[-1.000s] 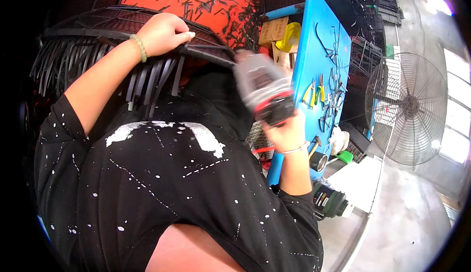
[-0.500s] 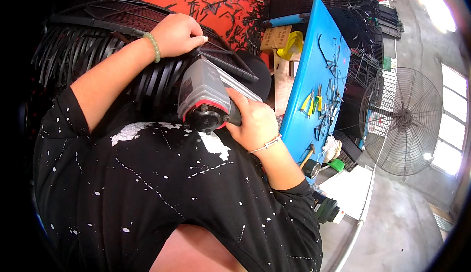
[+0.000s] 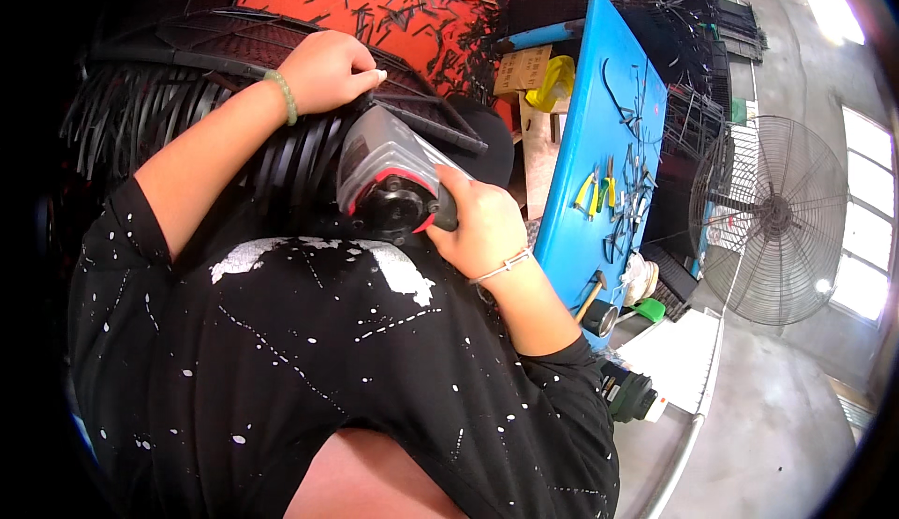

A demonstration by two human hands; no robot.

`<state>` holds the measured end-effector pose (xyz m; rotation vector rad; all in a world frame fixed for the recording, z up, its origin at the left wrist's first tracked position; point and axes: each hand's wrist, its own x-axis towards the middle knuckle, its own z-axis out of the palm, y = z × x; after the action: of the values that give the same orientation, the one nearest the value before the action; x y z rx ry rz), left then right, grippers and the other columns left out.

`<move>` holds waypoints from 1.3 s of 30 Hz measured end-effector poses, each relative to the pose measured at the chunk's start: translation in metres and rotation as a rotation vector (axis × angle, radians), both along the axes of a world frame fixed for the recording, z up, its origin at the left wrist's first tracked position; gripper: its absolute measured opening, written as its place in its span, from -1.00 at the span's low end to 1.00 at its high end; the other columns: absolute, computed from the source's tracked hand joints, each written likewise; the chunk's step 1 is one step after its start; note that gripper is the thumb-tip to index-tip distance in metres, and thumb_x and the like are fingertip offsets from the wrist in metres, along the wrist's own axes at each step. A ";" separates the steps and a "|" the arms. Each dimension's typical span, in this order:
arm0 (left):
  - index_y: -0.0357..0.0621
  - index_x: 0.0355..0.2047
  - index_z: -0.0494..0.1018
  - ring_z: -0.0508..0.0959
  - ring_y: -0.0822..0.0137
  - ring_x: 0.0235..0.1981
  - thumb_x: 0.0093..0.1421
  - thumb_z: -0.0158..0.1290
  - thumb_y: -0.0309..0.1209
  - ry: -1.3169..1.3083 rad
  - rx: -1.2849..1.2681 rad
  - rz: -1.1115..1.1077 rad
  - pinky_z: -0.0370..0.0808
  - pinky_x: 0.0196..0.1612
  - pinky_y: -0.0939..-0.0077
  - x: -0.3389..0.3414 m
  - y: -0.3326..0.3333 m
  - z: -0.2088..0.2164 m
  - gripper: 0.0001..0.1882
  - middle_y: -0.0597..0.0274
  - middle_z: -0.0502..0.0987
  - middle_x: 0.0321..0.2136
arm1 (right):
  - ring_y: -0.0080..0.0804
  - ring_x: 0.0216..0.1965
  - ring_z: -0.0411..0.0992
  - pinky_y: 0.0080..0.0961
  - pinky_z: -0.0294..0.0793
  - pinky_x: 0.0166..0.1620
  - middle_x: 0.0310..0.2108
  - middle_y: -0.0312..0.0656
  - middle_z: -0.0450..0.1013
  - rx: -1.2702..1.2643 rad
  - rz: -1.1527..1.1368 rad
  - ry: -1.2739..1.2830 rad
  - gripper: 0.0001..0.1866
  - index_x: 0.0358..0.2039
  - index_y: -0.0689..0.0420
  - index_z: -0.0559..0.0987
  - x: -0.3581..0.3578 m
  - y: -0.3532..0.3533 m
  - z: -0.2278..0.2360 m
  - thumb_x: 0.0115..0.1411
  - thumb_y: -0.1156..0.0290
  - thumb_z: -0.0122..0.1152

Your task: The person assembles a fan blade by inserting black plastic strips into a frame and securing them with a pneumatic nail gun. They trim excess material with pliers and occasionally use a hammer to adjust the frame, repeating the process for multiple strips.

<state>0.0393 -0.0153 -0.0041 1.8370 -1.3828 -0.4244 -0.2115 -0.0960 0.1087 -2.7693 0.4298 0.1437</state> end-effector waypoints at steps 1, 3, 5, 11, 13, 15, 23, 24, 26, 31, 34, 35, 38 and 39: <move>-0.22 -0.61 0.54 0.50 -0.02 -0.52 0.12 0.08 -0.19 -0.005 0.019 -0.003 0.41 -0.39 0.17 0.000 0.001 0.001 -0.66 0.01 0.48 -0.65 | 0.09 -0.36 0.51 -0.17 0.50 -0.29 -0.42 0.05 0.52 0.011 -0.021 -0.019 -0.43 -0.06 0.16 0.44 -0.003 -0.001 0.002 -0.16 0.44 0.38; -0.22 -0.61 0.54 0.50 0.00 -0.52 0.12 0.09 -0.18 -0.014 0.057 -0.013 0.41 -0.40 0.18 0.001 0.001 0.003 -0.65 0.02 0.49 -0.64 | 0.03 -0.34 0.54 -0.20 0.52 -0.27 -0.42 0.03 0.53 0.031 -0.081 -0.095 -0.47 -0.07 0.16 0.46 -0.018 -0.010 0.006 -0.13 0.46 0.36; -0.21 -0.59 0.55 0.51 0.02 -0.52 0.13 0.09 -0.17 0.008 0.079 -0.008 0.42 -0.40 0.21 -0.001 0.000 0.003 -0.66 0.02 0.50 -0.62 | -0.09 -0.30 0.58 -0.31 0.55 -0.23 -0.39 -0.04 0.57 0.024 -0.143 -0.253 -0.53 -0.09 0.15 0.50 -0.031 -0.010 0.019 -0.08 0.48 0.34; -0.22 -0.48 0.60 0.53 0.17 -0.55 0.17 0.09 -0.12 0.072 0.151 -0.020 0.42 -0.40 0.35 0.001 0.000 0.007 -0.63 0.03 0.52 -0.62 | -0.54 -0.58 0.34 -0.54 0.37 -0.46 -0.58 -0.27 0.37 0.633 -0.972 -0.624 -0.63 -0.03 0.25 0.47 -0.109 -0.077 0.018 0.17 0.42 0.26; -0.24 -0.46 0.59 0.52 0.16 -0.51 0.21 0.05 -0.14 0.023 0.178 -0.030 0.41 -0.36 0.38 0.001 0.000 0.000 -0.62 0.03 0.53 -0.57 | -0.49 -0.62 0.27 -0.49 0.36 -0.46 -0.64 -0.33 0.26 0.889 -1.107 -0.829 -0.63 0.01 0.22 0.43 -0.156 -0.109 -0.002 0.22 0.40 0.21; -0.25 -0.44 0.59 0.52 0.32 -0.51 0.25 0.03 -0.14 0.136 0.165 -0.026 0.40 -0.36 0.45 0.000 -0.002 0.000 -0.61 0.12 0.52 -0.61 | -0.50 -0.59 0.27 -0.46 0.36 -0.41 -0.63 -0.35 0.24 1.068 -1.224 -0.970 -0.63 0.00 0.18 0.45 -0.218 -0.141 -0.027 0.23 0.32 0.22; -0.28 -0.44 0.59 0.45 0.56 -0.53 0.40 -0.22 0.03 0.789 0.017 0.094 0.34 -0.39 0.67 -0.002 -0.003 -0.004 -0.37 0.36 0.50 -0.60 | -0.56 -0.55 0.30 -0.52 0.38 -0.33 -0.64 -0.39 0.27 1.415 -1.509 -1.548 -0.58 -0.16 0.38 0.45 -0.366 -0.170 -0.128 0.23 0.22 0.23; -0.28 -0.44 0.59 0.46 0.56 -0.53 0.40 -0.25 0.05 0.854 0.019 0.090 0.35 -0.38 0.67 -0.002 -0.002 0.002 -0.34 0.36 0.50 -0.60 | -0.54 -0.50 0.33 -0.54 0.41 -0.26 -0.59 -0.42 0.34 1.441 -1.488 -1.510 -0.50 -0.08 0.35 0.42 -0.382 -0.172 -0.138 0.24 0.14 0.21; -0.29 -0.44 0.58 0.48 0.53 -0.51 0.41 -0.38 0.10 0.755 0.082 0.047 0.37 -0.35 0.67 -0.001 0.003 0.011 -0.25 0.31 0.54 -0.57 | -0.46 -0.42 0.43 -0.52 0.45 -0.27 -0.55 -0.35 0.42 1.406 -1.760 -1.365 -0.38 -0.07 0.31 0.43 -0.382 -0.177 -0.140 0.18 -0.04 0.24; -0.31 -0.47 0.57 0.51 0.46 -0.50 0.43 -0.47 0.07 0.700 0.073 -0.066 0.40 -0.31 0.62 0.004 0.008 0.014 -0.22 0.21 0.58 -0.54 | -0.07 -0.33 0.56 -0.20 0.51 -0.18 -0.49 -0.06 0.57 -0.088 -1.832 0.189 -0.20 -0.29 0.18 0.62 -0.382 -0.196 -0.089 0.11 -0.42 -0.05; -0.33 -0.50 0.55 0.53 0.43 -0.49 0.44 -0.49 0.03 0.682 0.036 -0.111 0.43 -0.28 0.59 0.002 0.004 0.014 -0.22 0.16 0.57 -0.55 | 0.05 -0.21 0.54 -0.14 0.44 -0.09 -0.37 0.10 0.57 -0.557 -1.487 0.180 -0.20 -0.40 0.23 0.66 -0.341 -0.213 -0.055 0.15 -0.38 -0.11; -0.33 -0.50 0.55 0.53 0.42 -0.49 0.44 -0.49 0.03 0.662 0.027 -0.119 0.43 -0.28 0.59 0.001 0.005 0.014 -0.22 0.15 0.57 -0.55 | 0.03 -0.18 0.53 -0.15 0.44 -0.08 -0.33 0.10 0.56 -0.486 -1.436 0.110 -0.21 -0.39 0.23 0.65 -0.303 -0.212 -0.046 0.15 -0.37 -0.08; -0.31 -0.51 0.55 0.54 0.41 -0.48 0.44 -0.49 0.02 0.684 0.032 -0.139 0.43 -0.29 0.59 0.001 0.002 0.014 -0.22 0.15 0.58 -0.55 | -0.03 0.14 0.38 -0.19 0.33 0.16 0.08 0.09 0.43 -0.394 -1.243 0.301 -0.03 0.08 0.19 0.51 -0.265 -0.249 -0.071 0.06 -0.49 -0.09; -0.30 -0.52 0.55 0.54 0.41 -0.48 0.44 -0.49 0.02 0.694 0.044 -0.111 0.42 -0.29 0.59 0.002 0.007 0.016 -0.22 0.15 0.58 -0.55 | -0.05 0.17 0.35 -0.21 0.26 0.22 0.12 0.06 0.40 -0.374 -1.270 0.451 0.03 0.12 0.17 0.48 -0.232 -0.252 -0.072 0.01 -0.54 -0.12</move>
<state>0.0413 -0.0080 0.0118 1.4360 -0.9892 -1.0416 -0.4431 -0.3484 0.0364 -2.1771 2.3493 0.3781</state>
